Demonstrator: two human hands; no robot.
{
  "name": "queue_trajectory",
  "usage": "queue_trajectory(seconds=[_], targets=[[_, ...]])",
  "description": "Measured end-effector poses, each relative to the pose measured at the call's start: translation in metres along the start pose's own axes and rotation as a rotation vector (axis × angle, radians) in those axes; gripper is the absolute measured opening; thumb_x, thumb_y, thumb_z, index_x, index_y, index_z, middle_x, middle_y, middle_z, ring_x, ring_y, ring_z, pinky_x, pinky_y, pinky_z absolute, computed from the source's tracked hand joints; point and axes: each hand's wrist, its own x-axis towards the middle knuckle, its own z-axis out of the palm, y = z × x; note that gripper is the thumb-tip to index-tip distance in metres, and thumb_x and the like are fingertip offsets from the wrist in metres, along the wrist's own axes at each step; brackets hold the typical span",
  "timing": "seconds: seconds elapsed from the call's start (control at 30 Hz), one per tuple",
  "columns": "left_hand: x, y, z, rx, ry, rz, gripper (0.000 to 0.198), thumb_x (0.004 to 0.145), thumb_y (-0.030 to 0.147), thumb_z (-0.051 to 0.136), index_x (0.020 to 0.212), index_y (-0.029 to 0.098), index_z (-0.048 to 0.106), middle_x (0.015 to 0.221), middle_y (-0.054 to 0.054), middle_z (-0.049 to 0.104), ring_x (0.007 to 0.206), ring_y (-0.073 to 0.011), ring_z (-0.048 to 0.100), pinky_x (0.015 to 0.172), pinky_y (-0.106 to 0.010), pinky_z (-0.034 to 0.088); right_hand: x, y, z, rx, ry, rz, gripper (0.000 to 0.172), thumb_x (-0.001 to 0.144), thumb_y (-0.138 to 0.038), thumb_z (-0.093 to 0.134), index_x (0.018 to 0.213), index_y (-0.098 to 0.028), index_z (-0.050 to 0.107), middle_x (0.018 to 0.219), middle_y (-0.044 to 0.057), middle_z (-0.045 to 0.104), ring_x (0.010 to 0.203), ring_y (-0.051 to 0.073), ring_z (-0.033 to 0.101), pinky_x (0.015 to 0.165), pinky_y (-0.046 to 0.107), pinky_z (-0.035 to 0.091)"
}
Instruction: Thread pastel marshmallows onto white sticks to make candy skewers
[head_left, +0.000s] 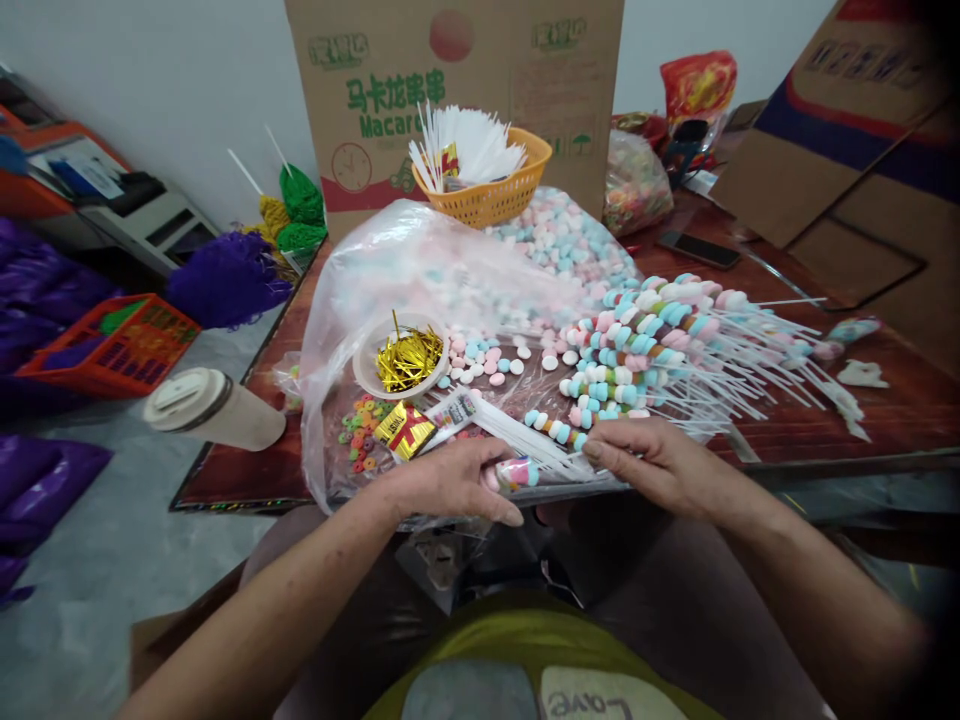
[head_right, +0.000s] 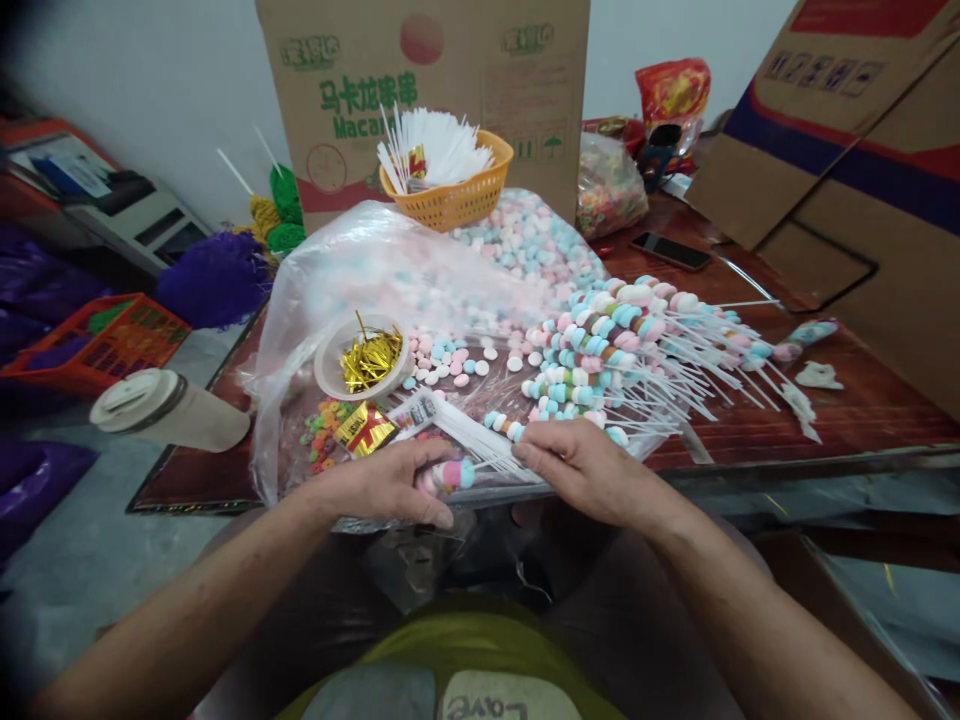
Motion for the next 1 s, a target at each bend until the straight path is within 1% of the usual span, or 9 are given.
queue_trajectory(seconds=[0.1, 0.17, 0.23, 0.3, 0.43, 0.57, 0.67, 0.87, 1.0], targets=[[-0.004, -0.006, 0.003, 0.335, 0.118, -0.115, 0.028, 0.074, 0.029, 0.054, 0.100, 0.019, 0.056, 0.091, -0.005, 0.062, 0.082, -0.0215, 0.057, 0.072, -0.030, 0.043, -0.002, 0.004, -0.006, 0.087, 0.013, 0.088, 0.039, 0.086, -0.046, 0.037, 0.060, -0.018, 0.041, 0.057, -0.004, 0.032, 0.054, 0.009, 0.033, 0.050, 0.021, 0.028], [-0.005, -0.009, 0.008, 0.525, 0.248, -0.144, 0.028, 0.075, 0.018, 0.046, 0.102, 0.017, 0.055, 0.094, -0.009, 0.061, 0.087, -0.0239, 0.056, 0.077, -0.034, 0.042, -0.003, 0.004, -0.005, 0.165, 0.060, 0.155, 0.040, 0.085, -0.049, 0.038, 0.058, -0.018, 0.038, 0.056, -0.004, 0.030, 0.051, 0.008, 0.029, 0.047, 0.021, 0.025], [-0.006, -0.011, 0.013, 0.564, 0.371, -0.096, 0.042, 0.072, 0.010, 0.044, 0.113, 0.016, 0.050, 0.101, -0.011, 0.059, 0.093, -0.0244, 0.054, 0.081, -0.036, 0.040, -0.003, 0.002, -0.002, 0.239, 0.124, 0.215, 0.041, 0.084, -0.050, 0.039, 0.057, -0.019, 0.035, 0.054, -0.005, 0.027, 0.048, 0.008, 0.025, 0.044, 0.022, 0.023], [-0.008, -0.011, 0.016, 0.439, 0.409, -0.018, 0.046, 0.072, 0.011, 0.046, 0.117, 0.017, 0.046, 0.103, -0.009, 0.058, 0.092, -0.0222, 0.054, 0.082, -0.034, 0.041, -0.003, 0.000, 0.000, 0.252, 0.165, 0.214, 0.041, 0.084, -0.049, 0.039, 0.057, -0.019, 0.034, 0.053, -0.005, 0.027, 0.048, 0.008, 0.025, 0.044, 0.022, 0.022], [-0.008, -0.007, 0.012, -0.056, 0.164, 0.043, 0.034, 0.073, 0.027, 0.055, 0.105, 0.017, 0.054, 0.090, -0.002, 0.062, 0.080, -0.0172, 0.056, 0.072, -0.027, 0.044, -0.002, -0.002, 0.001, 0.116, 0.136, 0.094, 0.038, 0.086, -0.045, 0.037, 0.060, -0.018, 0.039, 0.057, -0.004, 0.033, 0.052, 0.008, 0.032, 0.048, 0.021, 0.026], [-0.001, -0.003, 0.010, -0.451, -0.042, 0.084, 0.044, 0.070, 0.023, 0.061, 0.112, 0.014, 0.050, 0.101, -0.003, 0.062, 0.089, -0.0168, 0.056, 0.078, -0.026, 0.044, 0.001, -0.005, 0.000, 0.085, 0.107, 0.088, 0.039, 0.087, -0.045, 0.036, 0.059, -0.018, 0.040, 0.056, -0.004, 0.034, 0.052, 0.009, 0.033, 0.048, 0.022, 0.027], [0.000, -0.006, 0.007, -0.435, -0.085, 0.110, 0.048, 0.070, 0.024, 0.062, 0.116, 0.017, 0.048, 0.109, -0.003, 0.060, 0.095, -0.0182, 0.054, 0.081, -0.027, 0.044, 0.001, -0.004, -0.003, 0.185, 0.091, 0.143, 0.040, 0.086, -0.047, 0.038, 0.058, -0.018, 0.039, 0.055, -0.004, 0.033, 0.050, 0.008, 0.030, 0.045, 0.021, 0.024], [-0.016, -0.017, -0.007, -0.034, 0.038, 0.121, 0.041, 0.081, 0.036, 0.049, 0.117, 0.017, 0.050, 0.115, -0.007, 0.056, 0.100, -0.0213, 0.050, 0.089, -0.032, 0.039, -0.006, 0.005, -0.010, 0.300, 0.117, 0.238, 0.042, 0.083, -0.050, 0.042, 0.057, -0.018, 0.036, 0.052, -0.006, 0.027, 0.047, 0.007, 0.023, 0.043, 0.022, 0.019], [-0.021, -0.019, -0.010, -0.257, -0.106, 0.110, 0.043, 0.083, 0.038, 0.047, 0.122, 0.020, 0.046, 0.110, -0.007, 0.058, 0.079, -0.0140, 0.055, 0.071, -0.025, 0.046, -0.006, 0.005, -0.010, 0.249, 0.098, 0.178, 0.043, 0.084, -0.049, 0.040, 0.055, -0.018, 0.036, 0.052, -0.005, 0.032, 0.049, 0.008, 0.029, 0.046, 0.022, 0.023]])
